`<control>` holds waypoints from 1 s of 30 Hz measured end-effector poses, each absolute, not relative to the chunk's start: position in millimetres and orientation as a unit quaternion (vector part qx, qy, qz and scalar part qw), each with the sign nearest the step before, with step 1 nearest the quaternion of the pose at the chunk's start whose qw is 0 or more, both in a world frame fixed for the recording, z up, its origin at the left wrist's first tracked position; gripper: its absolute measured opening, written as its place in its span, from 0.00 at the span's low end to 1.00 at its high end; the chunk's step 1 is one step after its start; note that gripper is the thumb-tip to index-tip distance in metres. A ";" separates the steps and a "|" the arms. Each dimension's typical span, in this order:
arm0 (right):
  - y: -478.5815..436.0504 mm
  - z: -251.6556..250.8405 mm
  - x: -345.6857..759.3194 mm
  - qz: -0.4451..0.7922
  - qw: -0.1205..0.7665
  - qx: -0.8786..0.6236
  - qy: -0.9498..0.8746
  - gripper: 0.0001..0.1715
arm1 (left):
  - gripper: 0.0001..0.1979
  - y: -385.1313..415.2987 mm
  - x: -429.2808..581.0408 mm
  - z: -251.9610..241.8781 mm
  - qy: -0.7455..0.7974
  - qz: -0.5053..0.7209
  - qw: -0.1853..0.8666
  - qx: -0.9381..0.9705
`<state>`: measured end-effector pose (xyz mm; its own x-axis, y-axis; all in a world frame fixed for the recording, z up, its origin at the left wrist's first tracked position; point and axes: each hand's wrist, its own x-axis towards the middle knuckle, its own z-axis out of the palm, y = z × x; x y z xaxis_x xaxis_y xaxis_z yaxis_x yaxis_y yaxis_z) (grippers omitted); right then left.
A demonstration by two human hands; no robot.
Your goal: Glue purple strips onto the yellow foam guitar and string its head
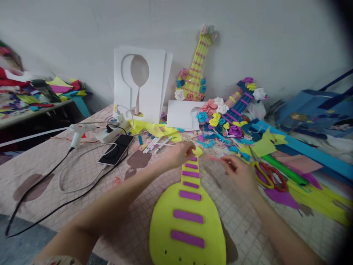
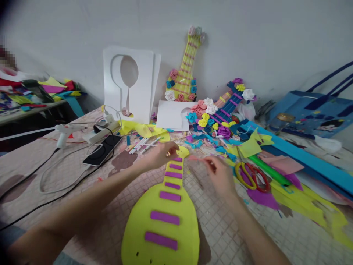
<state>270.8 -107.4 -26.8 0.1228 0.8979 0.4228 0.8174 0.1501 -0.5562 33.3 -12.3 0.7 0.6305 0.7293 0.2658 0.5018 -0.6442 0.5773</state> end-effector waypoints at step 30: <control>-123.4 3.9 386.2 -0.080 0.298 -0.766 -0.564 0.12 | 0.17 89.7 14.4 8.4 0.555 0.135 0.128 0.811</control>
